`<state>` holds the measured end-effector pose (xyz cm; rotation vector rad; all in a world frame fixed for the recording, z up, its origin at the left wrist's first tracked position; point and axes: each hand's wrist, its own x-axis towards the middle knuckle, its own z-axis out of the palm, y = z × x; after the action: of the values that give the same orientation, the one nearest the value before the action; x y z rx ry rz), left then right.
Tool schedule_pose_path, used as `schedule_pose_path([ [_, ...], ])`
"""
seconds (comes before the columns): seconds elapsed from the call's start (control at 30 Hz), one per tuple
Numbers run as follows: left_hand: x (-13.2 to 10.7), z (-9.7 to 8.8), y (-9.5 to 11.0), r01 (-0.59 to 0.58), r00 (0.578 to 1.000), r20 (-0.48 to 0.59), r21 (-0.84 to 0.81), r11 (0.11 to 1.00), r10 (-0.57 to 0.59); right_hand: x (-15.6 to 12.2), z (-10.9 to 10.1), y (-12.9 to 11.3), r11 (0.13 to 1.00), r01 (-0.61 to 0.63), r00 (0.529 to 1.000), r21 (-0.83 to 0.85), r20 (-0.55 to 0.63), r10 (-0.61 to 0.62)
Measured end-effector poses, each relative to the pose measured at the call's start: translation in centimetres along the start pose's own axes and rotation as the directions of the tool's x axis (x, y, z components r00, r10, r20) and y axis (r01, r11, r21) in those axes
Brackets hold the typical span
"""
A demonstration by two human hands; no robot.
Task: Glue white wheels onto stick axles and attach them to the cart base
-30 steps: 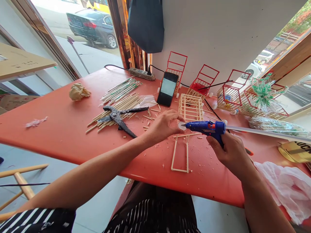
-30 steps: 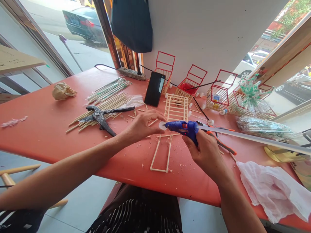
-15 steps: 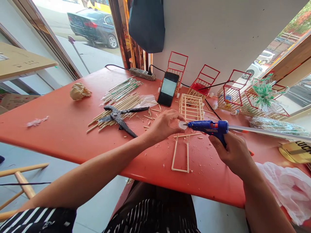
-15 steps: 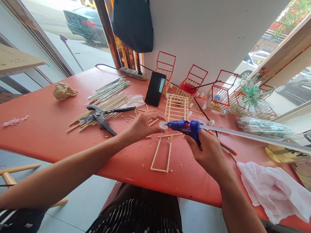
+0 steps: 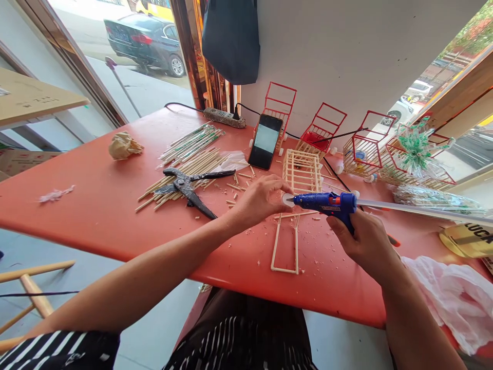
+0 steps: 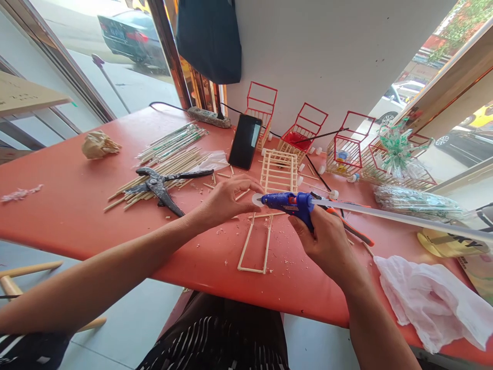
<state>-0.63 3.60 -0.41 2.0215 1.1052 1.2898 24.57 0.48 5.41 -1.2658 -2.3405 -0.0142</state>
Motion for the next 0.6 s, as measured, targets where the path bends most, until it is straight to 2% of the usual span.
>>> schedule_pose_path([
  [0.6, 0.08, -0.08, -0.12, -0.010, 1.000, -0.027, 0.001, 1.000, 0.010, -0.03, -0.14, 0.14, 0.999, 0.011, 1.000, 0.041, -0.005, -0.011],
])
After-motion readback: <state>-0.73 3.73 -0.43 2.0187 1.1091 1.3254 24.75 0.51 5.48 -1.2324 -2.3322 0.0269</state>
